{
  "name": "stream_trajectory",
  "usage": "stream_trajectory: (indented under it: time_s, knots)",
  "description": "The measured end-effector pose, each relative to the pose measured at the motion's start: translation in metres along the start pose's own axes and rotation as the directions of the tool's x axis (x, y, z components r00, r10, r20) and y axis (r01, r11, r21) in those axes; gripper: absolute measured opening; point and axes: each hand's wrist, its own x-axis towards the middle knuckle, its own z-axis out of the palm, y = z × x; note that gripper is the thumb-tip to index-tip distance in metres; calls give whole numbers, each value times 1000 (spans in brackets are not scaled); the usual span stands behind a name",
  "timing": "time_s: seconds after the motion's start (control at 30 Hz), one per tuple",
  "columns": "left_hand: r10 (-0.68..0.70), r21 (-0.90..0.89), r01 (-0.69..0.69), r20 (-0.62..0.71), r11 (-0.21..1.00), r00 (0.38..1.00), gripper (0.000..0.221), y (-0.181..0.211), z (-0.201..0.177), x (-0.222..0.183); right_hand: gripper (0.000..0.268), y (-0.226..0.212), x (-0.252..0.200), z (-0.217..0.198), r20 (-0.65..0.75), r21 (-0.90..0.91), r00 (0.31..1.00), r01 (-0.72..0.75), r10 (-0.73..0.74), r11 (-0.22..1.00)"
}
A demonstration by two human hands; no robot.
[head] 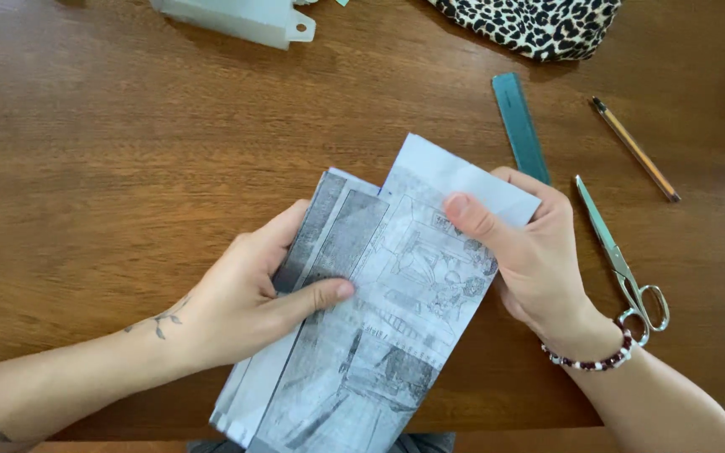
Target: Fold and cut a printed sheet of paper to create a small handmade bag
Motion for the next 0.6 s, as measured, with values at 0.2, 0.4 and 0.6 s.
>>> stream_trajectory:
  time_s: [0.2, 0.4, 0.6]
  knots:
    - [-71, -302, 49, -60, 952, 996, 26, -2, -3, 3, 22, 4, -7, 2, 48, -123, 999, 15, -9, 992]
    - [-19, -26, 16, -127, 1000, 992, 14, 1, -9, 0, 15, 9, -4, 0, 39, -62, 999, -29, 31, 998]
    - [-39, 139, 62, -162, 988, 986, 34, -5, -17, 3, 10, 9, -1, 0, 60, -51, 998, -5, 9, 999]
